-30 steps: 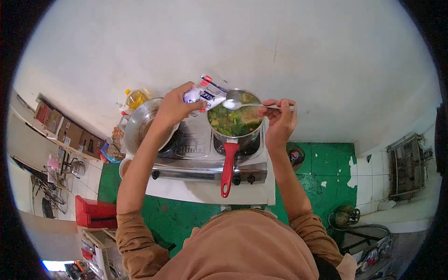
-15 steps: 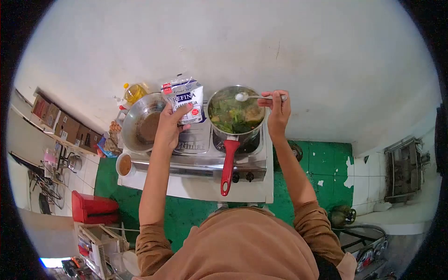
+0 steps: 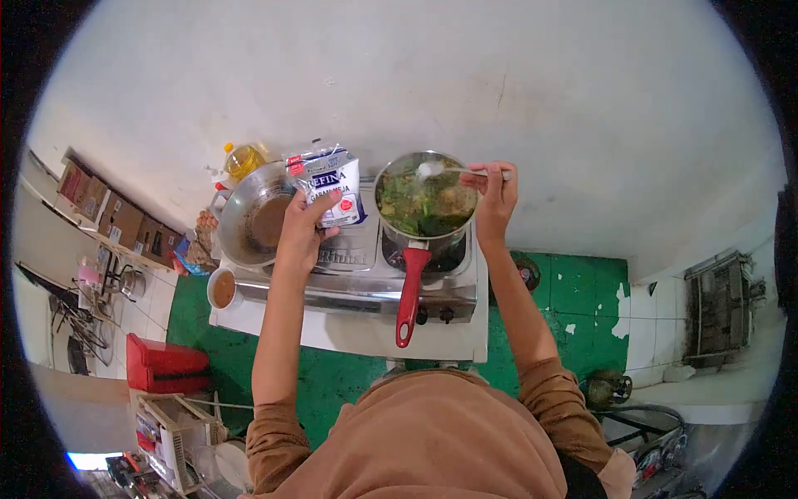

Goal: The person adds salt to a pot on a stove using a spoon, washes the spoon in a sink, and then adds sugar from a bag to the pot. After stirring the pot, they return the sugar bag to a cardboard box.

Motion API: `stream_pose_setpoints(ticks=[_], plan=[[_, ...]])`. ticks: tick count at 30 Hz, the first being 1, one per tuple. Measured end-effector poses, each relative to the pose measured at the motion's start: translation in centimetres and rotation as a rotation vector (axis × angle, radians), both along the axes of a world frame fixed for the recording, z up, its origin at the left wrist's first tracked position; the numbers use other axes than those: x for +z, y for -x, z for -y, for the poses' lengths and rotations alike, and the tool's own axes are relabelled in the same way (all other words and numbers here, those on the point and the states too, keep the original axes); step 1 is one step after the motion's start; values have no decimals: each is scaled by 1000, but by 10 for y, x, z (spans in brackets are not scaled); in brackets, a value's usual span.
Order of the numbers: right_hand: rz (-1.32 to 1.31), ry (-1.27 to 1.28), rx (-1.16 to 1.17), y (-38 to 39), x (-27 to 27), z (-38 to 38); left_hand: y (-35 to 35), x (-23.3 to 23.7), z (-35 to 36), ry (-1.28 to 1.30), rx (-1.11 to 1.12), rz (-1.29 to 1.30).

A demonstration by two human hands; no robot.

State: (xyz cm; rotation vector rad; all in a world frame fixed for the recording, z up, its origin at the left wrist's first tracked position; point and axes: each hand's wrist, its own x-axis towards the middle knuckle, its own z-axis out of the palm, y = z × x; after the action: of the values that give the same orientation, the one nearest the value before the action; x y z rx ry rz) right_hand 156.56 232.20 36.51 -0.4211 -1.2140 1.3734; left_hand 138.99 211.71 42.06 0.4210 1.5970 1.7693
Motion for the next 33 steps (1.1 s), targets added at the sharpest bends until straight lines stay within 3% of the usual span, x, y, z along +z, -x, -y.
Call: stream_pose_setpoints(ticks=[7,14,17,19,22,26,29,33], plan=[[165,-147,-71,-16,5,-26,2,-1,3,1,2,-7],[235,-146,7,-30,2,12,2,-10,4,-17,13,26],[266,-352,89,-15,-2,22,1,-11,3,-24,-7,40],[488,-575,38,-8,2,19,-2,-8,1,10,23,49],[534,-605,26,-9,-1,13,1,-8,-1,31,-3,32],[408,-516,19,-11,-6,5,-3,-7,-4,4,-67,16],[353,-156,104,-13,4,15,0,-13,-11,65,-83,-12],[130,-37,65,-24,16,16,5,-6,-23,167,-183,-188]])
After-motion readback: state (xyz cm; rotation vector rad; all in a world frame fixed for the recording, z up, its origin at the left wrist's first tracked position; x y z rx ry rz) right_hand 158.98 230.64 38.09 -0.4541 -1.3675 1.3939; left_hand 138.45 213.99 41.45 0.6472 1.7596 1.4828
